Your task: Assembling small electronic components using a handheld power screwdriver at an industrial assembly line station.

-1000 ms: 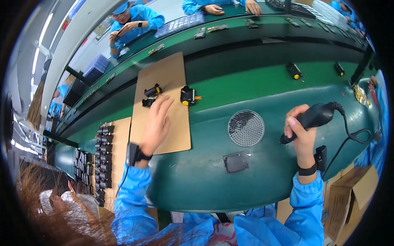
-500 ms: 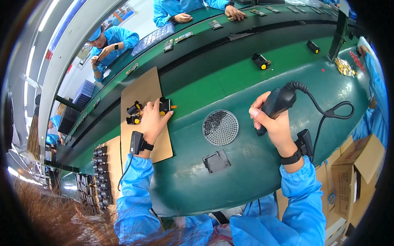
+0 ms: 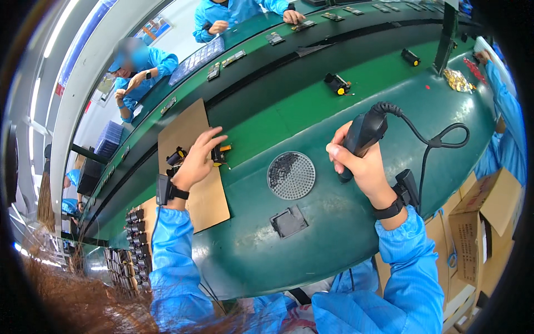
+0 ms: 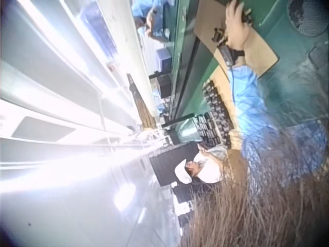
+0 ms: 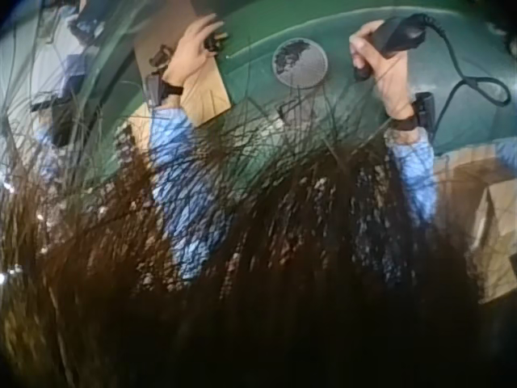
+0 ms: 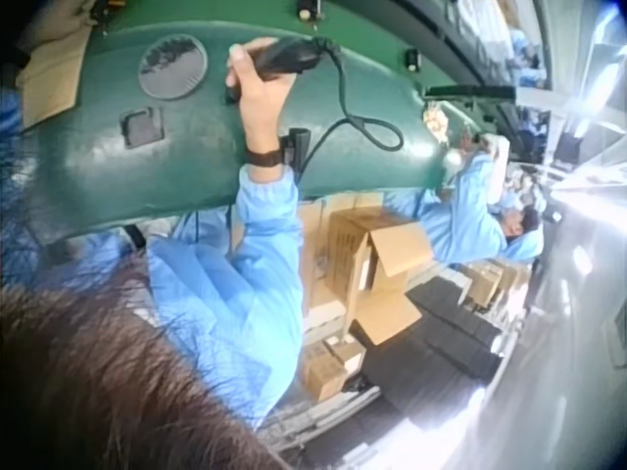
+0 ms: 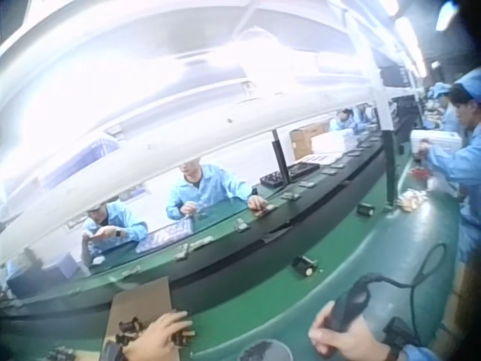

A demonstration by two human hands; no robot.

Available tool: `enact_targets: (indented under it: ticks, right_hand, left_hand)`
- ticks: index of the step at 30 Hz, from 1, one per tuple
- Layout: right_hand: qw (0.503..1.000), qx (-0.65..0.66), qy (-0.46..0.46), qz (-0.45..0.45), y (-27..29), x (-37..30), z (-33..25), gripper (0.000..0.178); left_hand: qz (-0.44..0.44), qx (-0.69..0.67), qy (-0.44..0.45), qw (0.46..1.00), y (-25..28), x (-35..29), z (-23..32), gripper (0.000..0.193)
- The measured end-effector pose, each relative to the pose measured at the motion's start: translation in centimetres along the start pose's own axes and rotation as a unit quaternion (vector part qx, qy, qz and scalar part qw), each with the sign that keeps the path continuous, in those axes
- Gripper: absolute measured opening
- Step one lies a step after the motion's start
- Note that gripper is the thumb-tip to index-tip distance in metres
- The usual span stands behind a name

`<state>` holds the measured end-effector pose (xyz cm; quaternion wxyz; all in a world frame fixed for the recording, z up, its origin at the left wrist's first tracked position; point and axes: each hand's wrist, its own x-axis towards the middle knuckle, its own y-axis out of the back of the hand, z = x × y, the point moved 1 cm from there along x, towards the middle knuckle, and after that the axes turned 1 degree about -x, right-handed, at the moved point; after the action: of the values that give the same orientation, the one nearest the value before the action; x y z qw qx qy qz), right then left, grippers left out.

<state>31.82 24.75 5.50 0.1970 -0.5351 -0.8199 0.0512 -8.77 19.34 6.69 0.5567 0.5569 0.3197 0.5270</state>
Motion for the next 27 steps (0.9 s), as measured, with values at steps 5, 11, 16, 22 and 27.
enact_targets:
  ticks: [5, 11, 16, 22, 27]
  right_hand:
    - [1.0, 0.006, 0.001, -0.001, 0.3, 0.1, -0.1, 0.015]
    - [1.0, -0.002, -0.005, 0.001, 0.1, -0.2, -0.3, 0.016]
    - [1.0, 0.0, -0.009, 0.004, 0.3, -0.2, -0.1, 0.016]
    - [0.999, -0.016, 0.0, 0.03, 0.5, -0.1, -0.1, 0.019]
    - [1.0, -0.02, 0.001, 0.019, 0.1, -0.1, -0.2, 0.021]
  left_hand:
    - [-0.126, -0.063, 0.03, 0.989, 0.8, 0.2, -1.0, 0.073]
    - [-0.124, 0.012, 0.0, 0.992, 1.6, -0.4, 0.5, 0.067]
    - [-0.18, 0.044, 0.017, 0.983, 1.7, -0.3, 0.5, 0.063]
    - [-0.023, 0.046, 0.029, 0.998, 2.0, -1.1, 2.6, 0.06]
    - [0.045, -0.136, 0.053, 0.988, 0.5, -5.0, 11.8, 0.062]
